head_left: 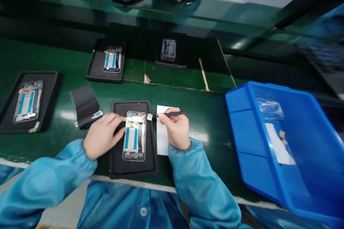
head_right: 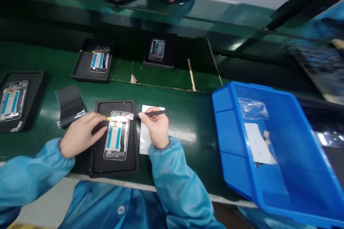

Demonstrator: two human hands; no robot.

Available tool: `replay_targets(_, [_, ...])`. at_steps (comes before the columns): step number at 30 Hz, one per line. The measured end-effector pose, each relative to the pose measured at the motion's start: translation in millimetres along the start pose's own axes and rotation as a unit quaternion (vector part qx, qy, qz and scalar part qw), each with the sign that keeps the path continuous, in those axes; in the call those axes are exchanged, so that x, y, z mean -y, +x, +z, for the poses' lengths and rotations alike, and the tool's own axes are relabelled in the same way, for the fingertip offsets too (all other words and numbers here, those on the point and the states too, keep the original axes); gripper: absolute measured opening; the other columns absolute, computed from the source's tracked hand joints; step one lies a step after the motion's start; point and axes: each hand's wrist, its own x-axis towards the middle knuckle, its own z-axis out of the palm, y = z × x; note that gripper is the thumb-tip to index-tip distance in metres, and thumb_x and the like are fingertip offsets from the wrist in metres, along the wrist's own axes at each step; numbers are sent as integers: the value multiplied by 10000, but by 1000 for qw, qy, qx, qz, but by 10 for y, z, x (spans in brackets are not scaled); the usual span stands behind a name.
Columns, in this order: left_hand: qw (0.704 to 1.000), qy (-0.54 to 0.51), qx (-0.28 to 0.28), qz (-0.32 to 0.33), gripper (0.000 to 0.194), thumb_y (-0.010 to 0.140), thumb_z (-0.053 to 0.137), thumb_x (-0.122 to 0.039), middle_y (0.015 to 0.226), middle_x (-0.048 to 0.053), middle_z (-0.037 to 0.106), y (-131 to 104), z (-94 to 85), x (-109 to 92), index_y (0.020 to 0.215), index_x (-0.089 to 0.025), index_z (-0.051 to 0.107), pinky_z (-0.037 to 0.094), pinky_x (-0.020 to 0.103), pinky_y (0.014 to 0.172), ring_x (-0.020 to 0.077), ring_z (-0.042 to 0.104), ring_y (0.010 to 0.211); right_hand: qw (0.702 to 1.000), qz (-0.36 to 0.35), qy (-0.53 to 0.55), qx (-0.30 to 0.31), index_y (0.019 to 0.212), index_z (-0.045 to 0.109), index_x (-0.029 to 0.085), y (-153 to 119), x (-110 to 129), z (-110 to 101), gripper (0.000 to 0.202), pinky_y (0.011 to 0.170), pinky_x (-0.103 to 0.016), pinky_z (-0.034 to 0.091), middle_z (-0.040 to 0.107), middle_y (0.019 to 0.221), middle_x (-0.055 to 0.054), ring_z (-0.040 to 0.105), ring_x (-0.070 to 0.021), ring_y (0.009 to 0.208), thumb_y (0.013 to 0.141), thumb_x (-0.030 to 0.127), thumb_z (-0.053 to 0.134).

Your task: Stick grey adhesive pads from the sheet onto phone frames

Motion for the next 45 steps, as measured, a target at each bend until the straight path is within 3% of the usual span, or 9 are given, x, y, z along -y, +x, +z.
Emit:
replay_targets(5, [999,-12,50,18,265,974,547,-303,1172,87,673,424,172,114,1186,-166,631,513,417,966,255,622,1067,999,31,-8,21,815,604,210,-38,-15,14,357,589,-251,471,590,683,55,559,-96,575,665,341,902])
replay_targets(10, [998,0,68,8,214,975,546,-324,1060,80,674,492,225,160,1048,-158,660,505,428,931,261,610,985,996,55,-53,50,809,594,216,-141,33,108,364,574,-260,476,586,690,48,575,-113,599,670,362,897])
replay_targets(12, [998,-1,62,3,195,969,554,-324,1016,79,668,471,209,171,997,-159,653,505,426,911,260,603,963,995,57,-63,61,804,590,219,-172,67,154,358,585,-268,486,587,680,48,580,-118,601,675,367,890])
replay_targets(16, [1000,-3,15,16,218,977,541,-307,1058,90,654,335,136,154,1102,-158,638,499,400,852,245,588,961,991,56,-82,86,802,588,222,-222,133,237,326,595,-272,496,618,686,40,598,-126,615,693,346,868])
replay_targets(22, [985,61,8,160,248,988,538,-319,834,41,601,-26,116,41,1131,-176,681,393,358,649,201,527,752,983,47,-153,92,841,605,225,-279,143,308,255,544,-272,445,636,680,32,572,-129,575,740,312,821])
replay_targets(29, [982,113,15,148,339,976,570,-351,821,42,601,-117,122,-40,1242,-156,650,323,375,641,217,509,749,980,45,-172,89,873,619,235,-319,126,336,241,590,-295,500,670,743,14,630,-151,623,766,318,819])
replay_targets(39, [986,106,23,127,430,985,547,-365,917,72,665,-125,170,-21,1331,-113,585,343,384,661,220,535,785,985,54,-150,64,861,612,237,-339,125,370,247,609,-284,550,683,772,11,674,-151,662,764,320,824])
replay_targets(42, [985,105,22,135,386,979,557,-371,882,60,659,-113,155,-15,1288,-147,619,341,378,644,215,538,762,988,63,-131,56,842,597,239,-328,146,354,275,606,-283,563,684,751,16,680,-152,654,745,328,838])
replay_targets(45, [985,78,-18,151,301,950,610,-322,861,52,667,-129,142,-1,1196,-155,659,347,365,623,195,535,727,986,78,-133,70,842,595,238,-331,160,363,285,583,-278,548,676,718,20,666,-149,628,741,340,841])
